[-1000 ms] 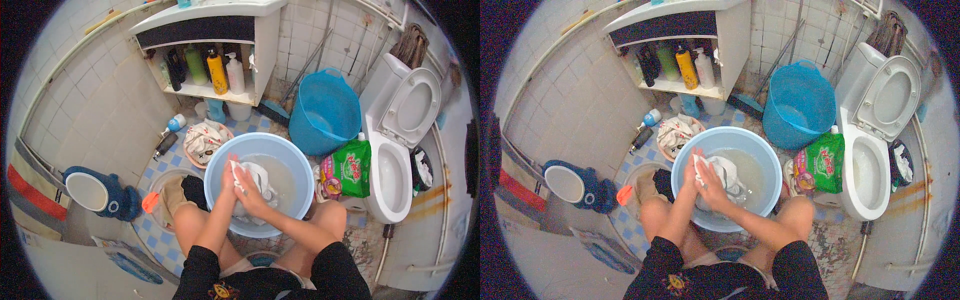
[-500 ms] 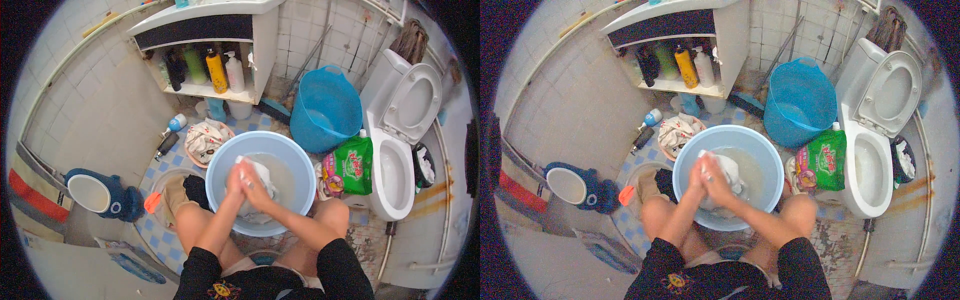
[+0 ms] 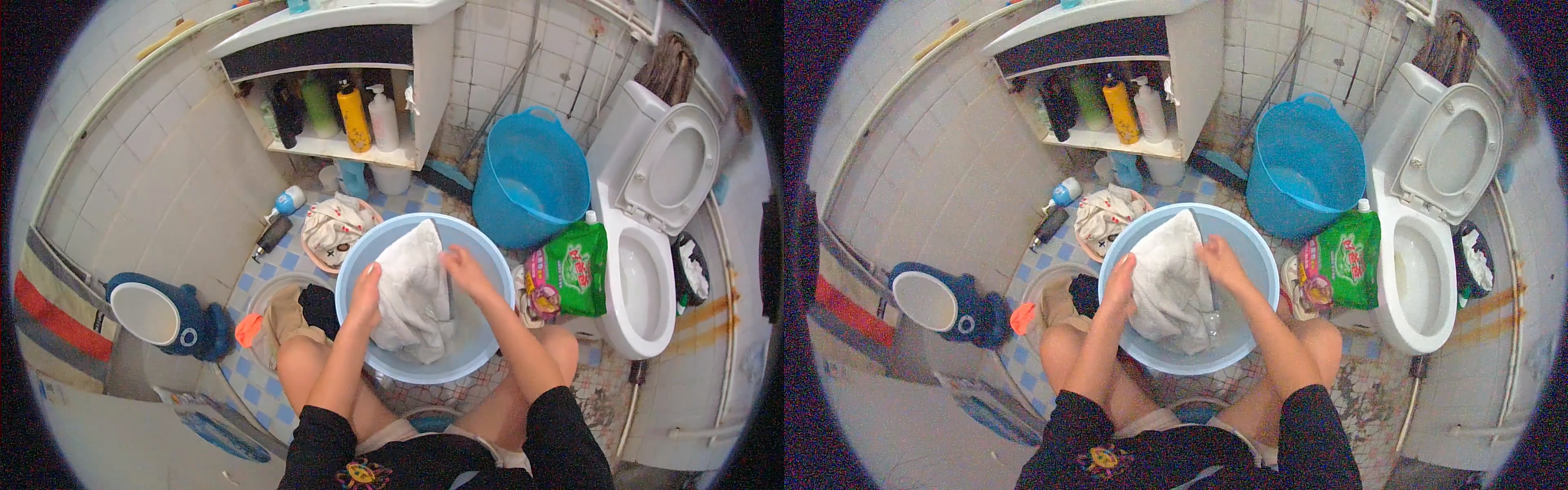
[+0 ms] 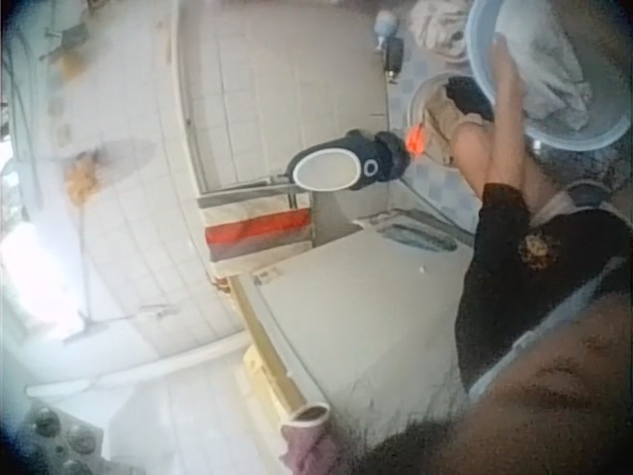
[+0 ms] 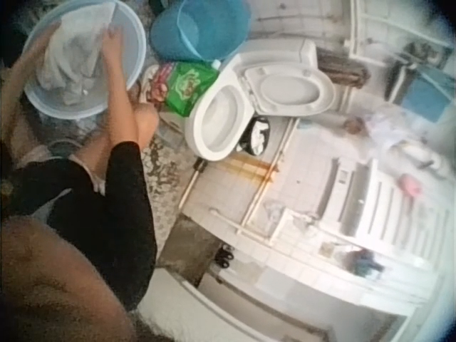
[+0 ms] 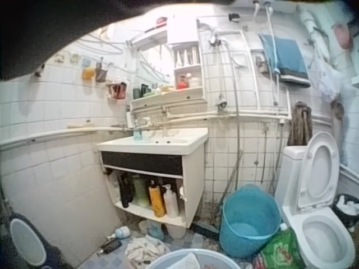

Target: The person washes a white cloth by hand in a basin of water, rubbing the fabric together repeatedly and then wringing it out.

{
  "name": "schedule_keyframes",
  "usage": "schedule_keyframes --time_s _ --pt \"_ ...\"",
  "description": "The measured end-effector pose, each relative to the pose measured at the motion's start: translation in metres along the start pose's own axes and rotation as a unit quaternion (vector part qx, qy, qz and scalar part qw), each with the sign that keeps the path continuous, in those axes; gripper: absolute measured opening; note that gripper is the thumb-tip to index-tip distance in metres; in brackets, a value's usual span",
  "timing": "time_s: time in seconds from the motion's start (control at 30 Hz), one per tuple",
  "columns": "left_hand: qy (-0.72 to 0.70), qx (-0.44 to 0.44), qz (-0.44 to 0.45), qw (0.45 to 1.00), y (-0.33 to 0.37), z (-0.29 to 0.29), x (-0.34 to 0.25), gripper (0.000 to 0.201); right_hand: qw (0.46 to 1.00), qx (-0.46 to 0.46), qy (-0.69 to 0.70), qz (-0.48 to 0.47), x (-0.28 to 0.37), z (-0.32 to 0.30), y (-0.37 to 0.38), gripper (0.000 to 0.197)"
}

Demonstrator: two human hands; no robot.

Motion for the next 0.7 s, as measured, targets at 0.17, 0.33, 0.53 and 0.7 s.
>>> schedule_keyframes --time_s 0.17,0.33,0.53,0.7 --pt "0.048 -0.013 0.031 0.998 0.011 -0.004 0.001 0.037 0.983 0.077 -0.162 0.032 -0.023 0.014 -0.01 0.029" --pt "0.265 -0.062 0.141 0.952 0.02 -0.018 -0.025 0.037 0.981 0.017 -0.19 -0.025 0.038 -0.028 -0.018 0.032" --pt "0.41 -0.043 0.152 0.898 0.03 0.014 -0.037 0.036 0.994 -0.037 0.059 -0.08 0.084 -0.063 -0.035 0.025" --pt "0.629 -0.034 0.214 0.747 -0.001 0.073 -0.019 0.048 0.993 -0.069 -0.063 -0.067 0.063 -0.08 -0.037 0.018"
Point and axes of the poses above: each hand's wrist, its own y-axis towards the middle knuckle, its own z-axis out of the palm, x = y × z, the point moved 6 cm from there along y, towards the middle knuckle, and after that the axes turned 11 degrees about x, right-handed, at the moved point
